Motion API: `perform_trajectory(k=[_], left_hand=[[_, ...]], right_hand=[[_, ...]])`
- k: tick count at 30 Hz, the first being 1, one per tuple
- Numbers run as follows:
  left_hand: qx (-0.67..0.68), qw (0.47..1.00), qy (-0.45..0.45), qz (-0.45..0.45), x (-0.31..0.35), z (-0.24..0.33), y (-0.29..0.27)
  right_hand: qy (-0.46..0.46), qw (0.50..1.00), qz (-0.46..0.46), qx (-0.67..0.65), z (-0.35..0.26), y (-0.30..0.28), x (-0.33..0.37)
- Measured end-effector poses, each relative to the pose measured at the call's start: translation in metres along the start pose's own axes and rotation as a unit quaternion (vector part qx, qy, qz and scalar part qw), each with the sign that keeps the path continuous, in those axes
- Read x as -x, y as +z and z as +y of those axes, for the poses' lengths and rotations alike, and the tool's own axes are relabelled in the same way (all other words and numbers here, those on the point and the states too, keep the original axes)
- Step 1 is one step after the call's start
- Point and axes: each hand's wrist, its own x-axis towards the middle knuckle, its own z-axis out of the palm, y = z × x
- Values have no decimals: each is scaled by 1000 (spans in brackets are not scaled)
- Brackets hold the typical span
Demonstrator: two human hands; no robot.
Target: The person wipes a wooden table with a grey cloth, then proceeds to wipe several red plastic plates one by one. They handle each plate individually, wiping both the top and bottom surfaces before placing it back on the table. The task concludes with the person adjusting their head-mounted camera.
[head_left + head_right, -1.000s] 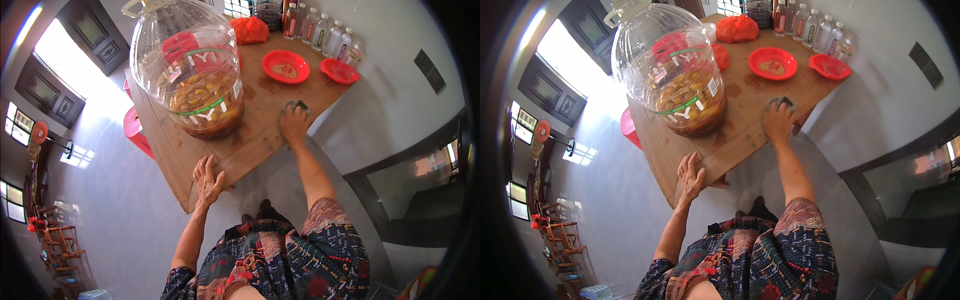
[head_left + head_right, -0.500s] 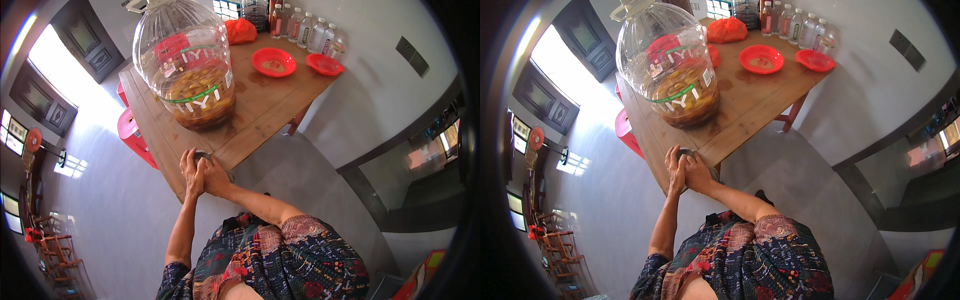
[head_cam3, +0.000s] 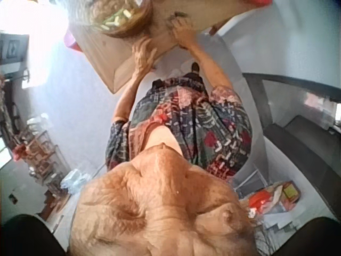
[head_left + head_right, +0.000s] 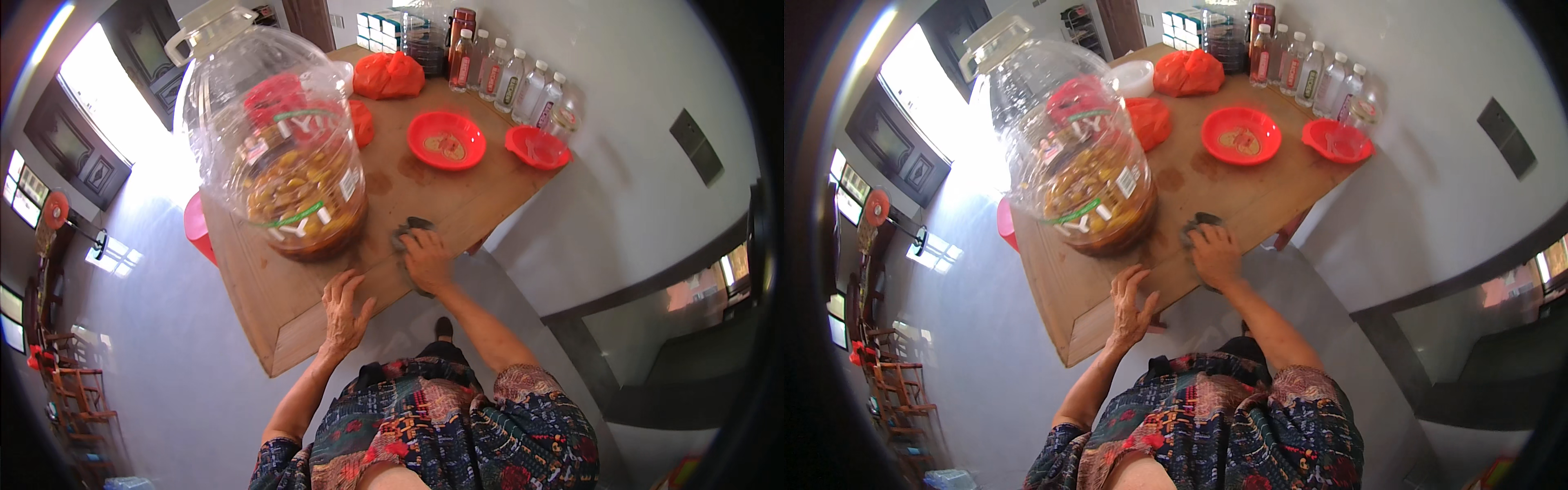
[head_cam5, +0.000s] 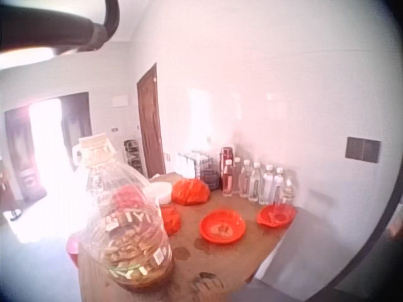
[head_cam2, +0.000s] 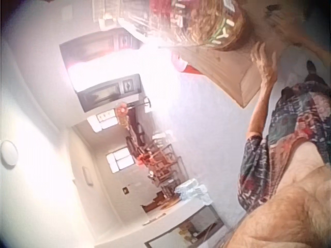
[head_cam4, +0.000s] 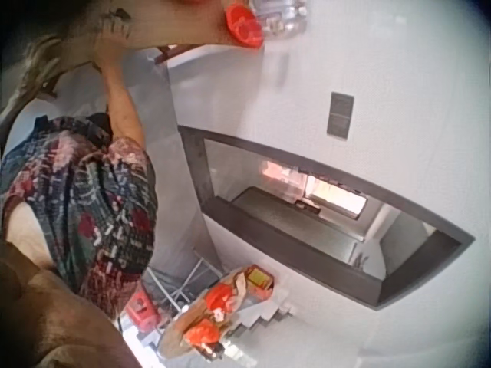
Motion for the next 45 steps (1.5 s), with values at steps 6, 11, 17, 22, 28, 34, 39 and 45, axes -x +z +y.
perform_trajectory(k=[6,11,17,22,28,34,39,45], left_hand=[[34,999,-37,15,-76,24,68],[181,972,-132,63,-149,18,135],[119,941,-292,120,-258,15,177],[-66,937,-337,69,-308,-3,188],[-178,937,-288,91,-331,-18,190],[-230,936,-242,113,-349,-7,179],[-181,950,-142,211,-358,-15,164],[61,938,-234,246,-352,-17,167]], right_hand=[[42,998,2,52,138,-21,-35],[27,997,-22,65,210,-33,-63],[31,994,-49,90,248,-29,-100],[39,994,-59,89,262,-25,-114],[33,995,-53,84,267,-24,-118],[30,996,-37,81,271,-21,-121],[17,996,-12,82,267,-22,-121],[34,993,-62,90,261,-29,-123]])
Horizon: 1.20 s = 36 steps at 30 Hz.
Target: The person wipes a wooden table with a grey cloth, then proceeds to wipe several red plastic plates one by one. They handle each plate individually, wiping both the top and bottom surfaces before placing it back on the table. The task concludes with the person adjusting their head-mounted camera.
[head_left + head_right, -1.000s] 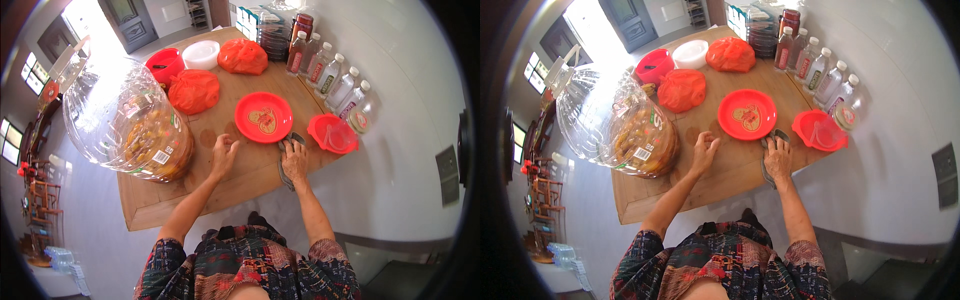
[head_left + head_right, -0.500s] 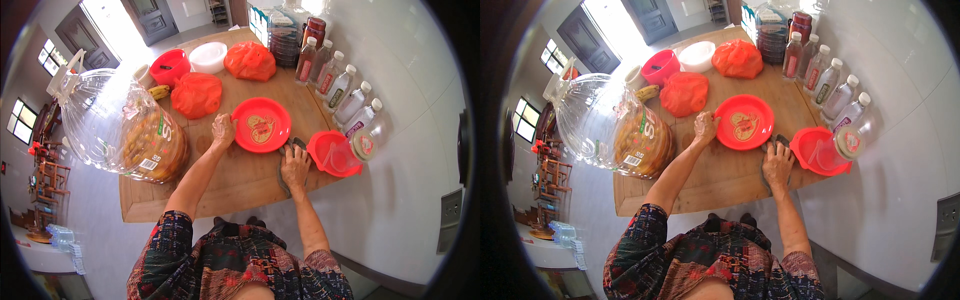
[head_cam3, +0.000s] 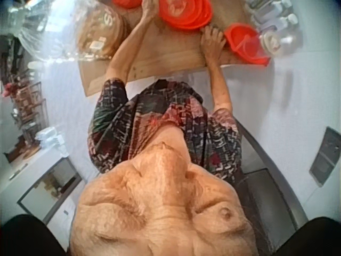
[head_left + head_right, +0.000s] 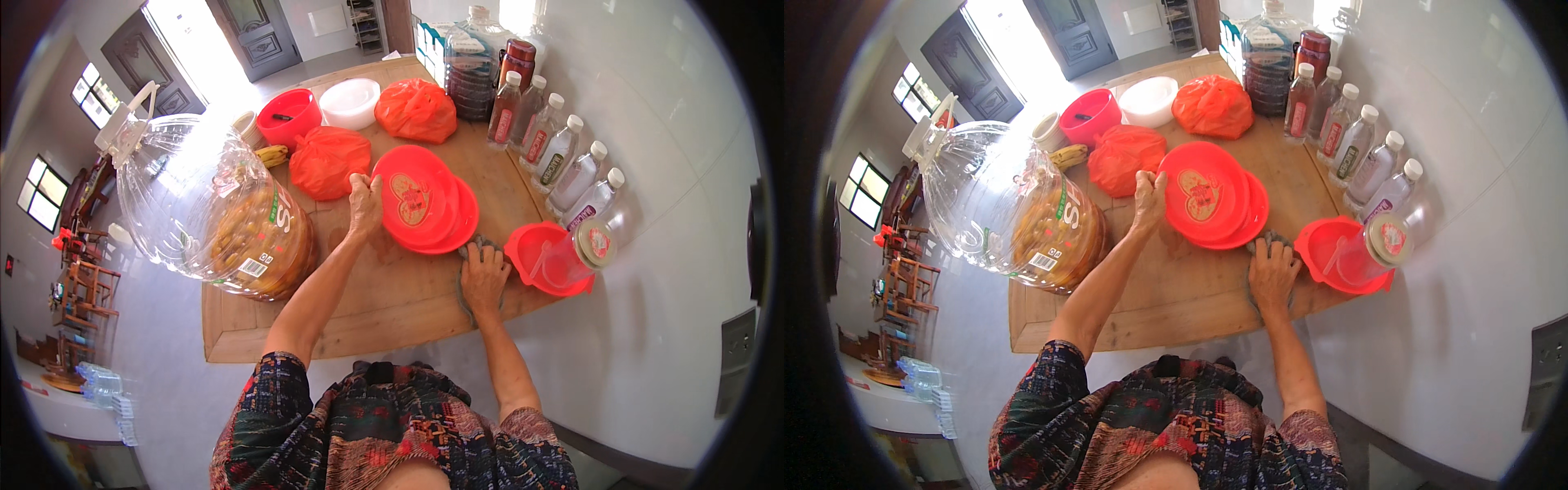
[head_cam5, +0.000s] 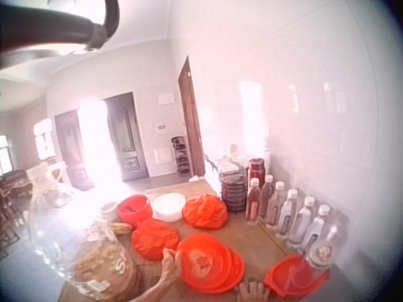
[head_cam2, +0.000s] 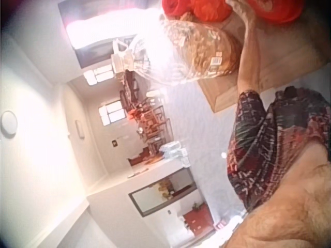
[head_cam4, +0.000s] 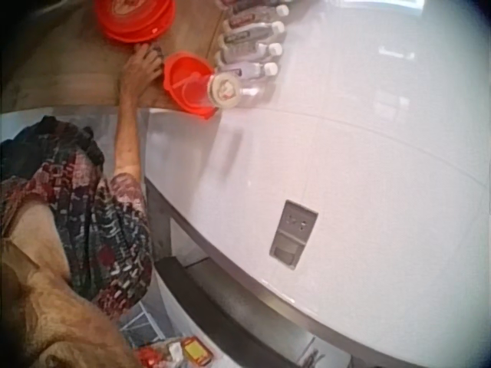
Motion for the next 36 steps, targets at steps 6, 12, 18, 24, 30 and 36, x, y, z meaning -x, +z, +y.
perform_trajectory(k=[6,12,18,24,30,36], left_hand=[[134,987,-21,82,37,2,-39],[315,942,-118,15,78,-4,-68],[310,945,-103,12,124,15,-79],[384,915,-121,-5,151,32,-78],[426,896,-125,-15,150,6,-103],[235,965,-53,-103,149,14,-131]], right_hand=[[-96,993,26,-60,2,-21,7],[-122,988,-78,-59,10,-36,62],[-56,885,180,-425,-63,-95,3],[-149,924,3,-353,-152,-67,-5],[-277,884,-36,-375,-149,-73,18],[-308,906,46,-286,-167,-59,-12]])
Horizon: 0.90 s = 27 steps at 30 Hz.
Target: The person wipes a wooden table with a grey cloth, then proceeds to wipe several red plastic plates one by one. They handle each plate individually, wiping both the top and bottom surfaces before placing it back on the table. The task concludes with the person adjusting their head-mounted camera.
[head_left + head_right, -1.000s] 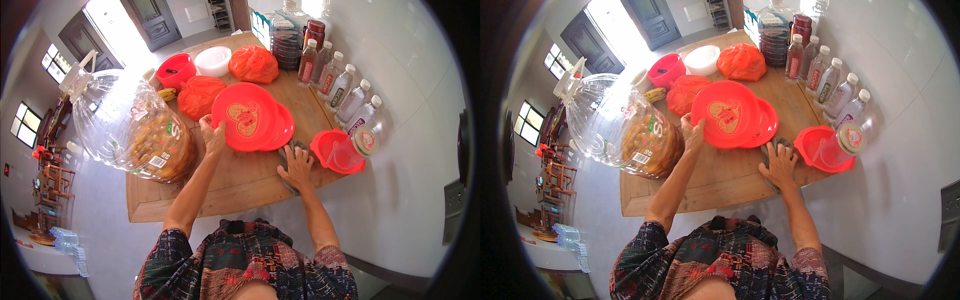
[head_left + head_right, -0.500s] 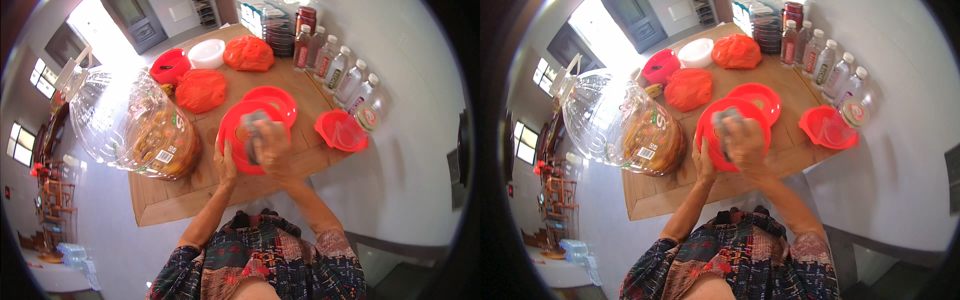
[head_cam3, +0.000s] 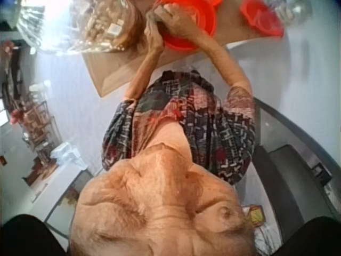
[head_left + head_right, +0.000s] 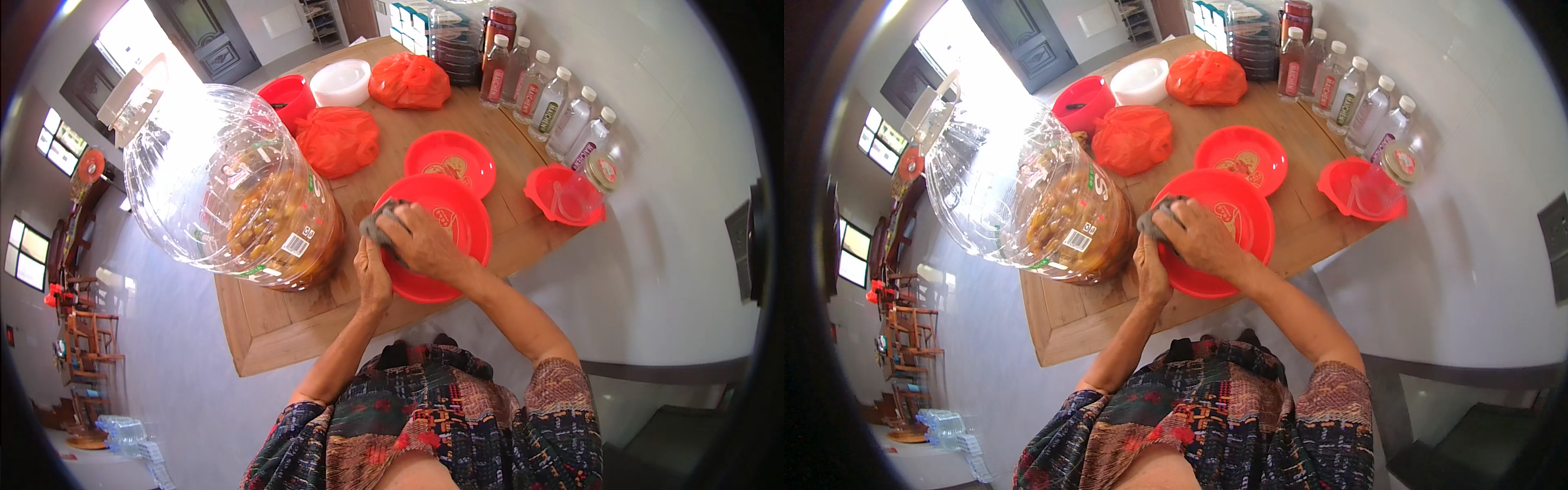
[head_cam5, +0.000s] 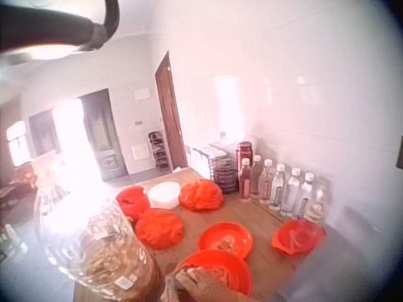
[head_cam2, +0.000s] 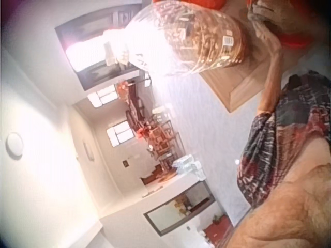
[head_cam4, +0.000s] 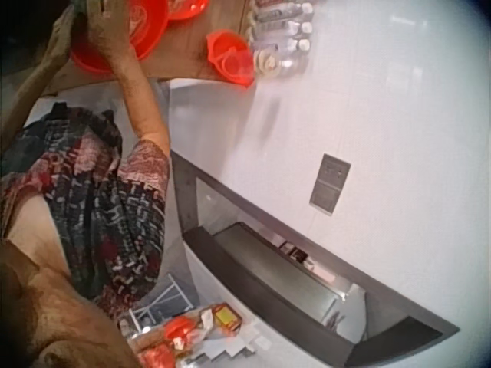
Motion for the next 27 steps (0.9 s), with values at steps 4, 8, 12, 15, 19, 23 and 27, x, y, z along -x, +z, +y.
perform_trajectory(k=[4,8,12,15,19,23,27], left_hand=[[96,995,12,3,-3,9,-1],[110,994,23,10,-1,8,-8],[92,995,40,17,0,6,-18],[104,994,40,9,-1,9,-18],[115,992,34,-25,0,11,-6],[69,997,-8,-41,3,11,-1],[36,999,1,-29,0,9,6]], right_hand=[[40,981,74,173,15,9,-10],[183,920,13,346,9,-1,3],[215,903,-26,370,-22,-3,34],[254,928,-40,268,-54,1,52],[235,965,41,113,-70,21,35],[149,978,89,113,-40,23,6],[91,965,75,233,2,10,-14]])
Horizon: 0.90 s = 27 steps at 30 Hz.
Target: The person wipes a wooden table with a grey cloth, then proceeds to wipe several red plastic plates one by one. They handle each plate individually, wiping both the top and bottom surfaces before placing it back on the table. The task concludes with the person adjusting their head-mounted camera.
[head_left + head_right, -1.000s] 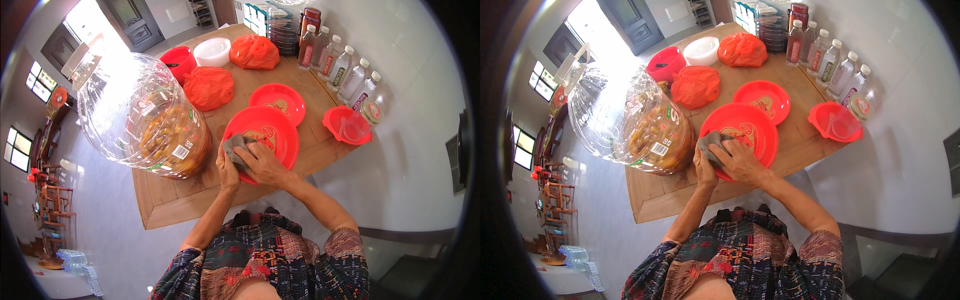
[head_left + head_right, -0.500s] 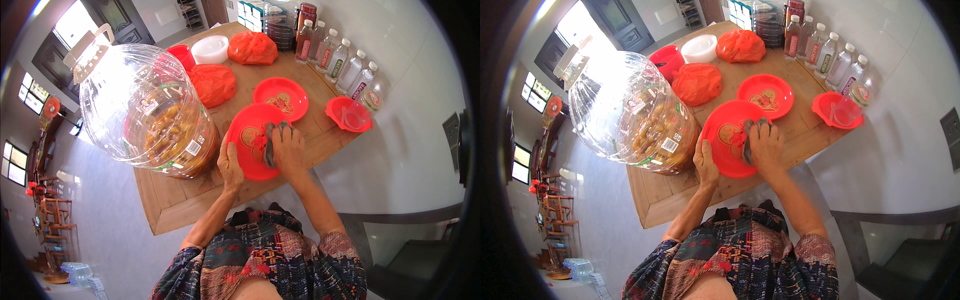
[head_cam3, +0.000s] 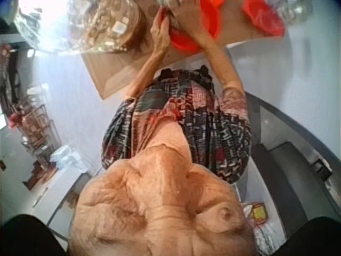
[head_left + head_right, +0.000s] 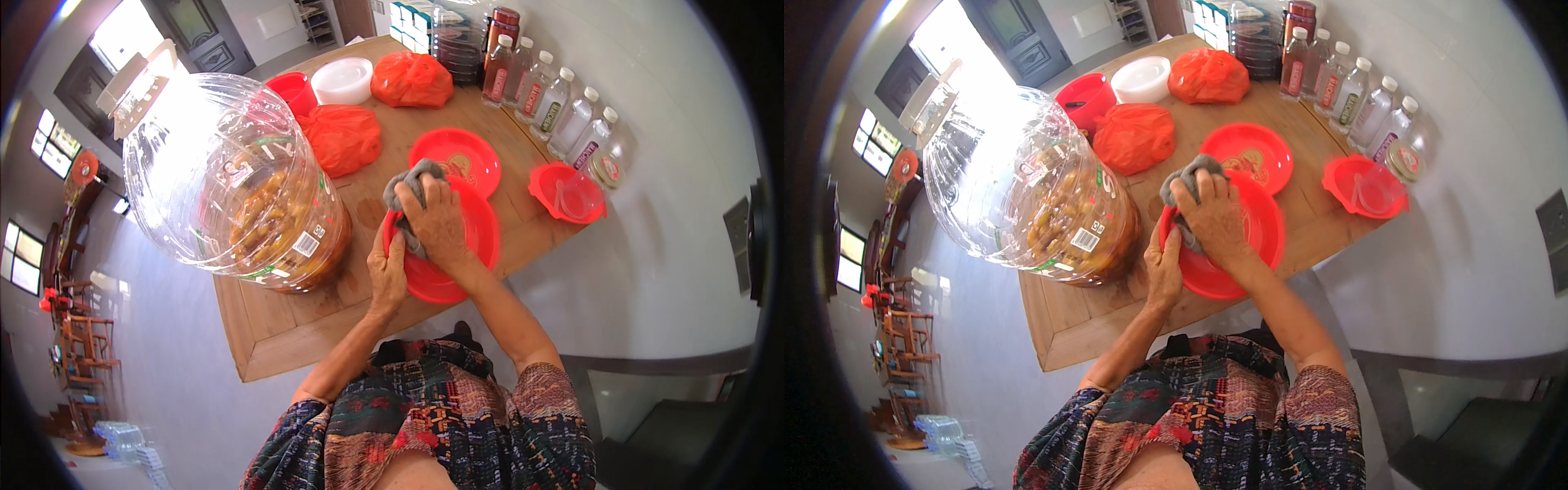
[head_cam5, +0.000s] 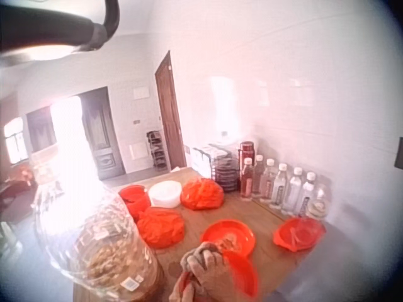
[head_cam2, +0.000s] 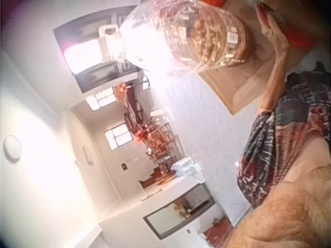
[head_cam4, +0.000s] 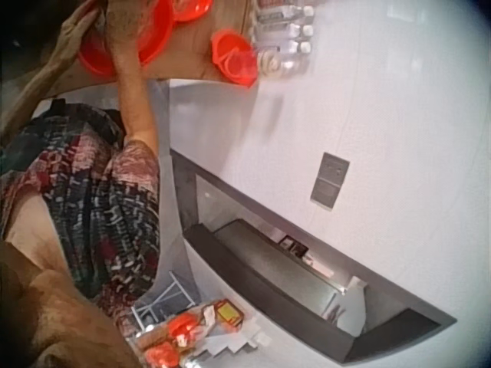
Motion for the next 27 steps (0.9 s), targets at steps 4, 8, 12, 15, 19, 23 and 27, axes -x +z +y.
perform_trajectory(k=[4,8,12,15,19,23,27], left_hand=[[21,997,45,61,-2,-1,6],[42,993,37,99,-5,4,19],[-16,992,69,102,-4,2,34],[-27,994,64,90,-4,7,40],[-33,993,78,85,-4,16,42],[-9,995,25,97,1,10,33],[-22,994,49,100,3,26,22]], right_hand=[[5,995,13,101,45,9,-5],[68,988,8,135,73,12,17],[98,987,-5,131,86,14,25],[16,995,-1,94,94,9,7],[-79,995,60,-19,71,1,-17],[-178,968,57,-166,36,-5,-19],[-238,941,67,-232,29,-3,-27]])
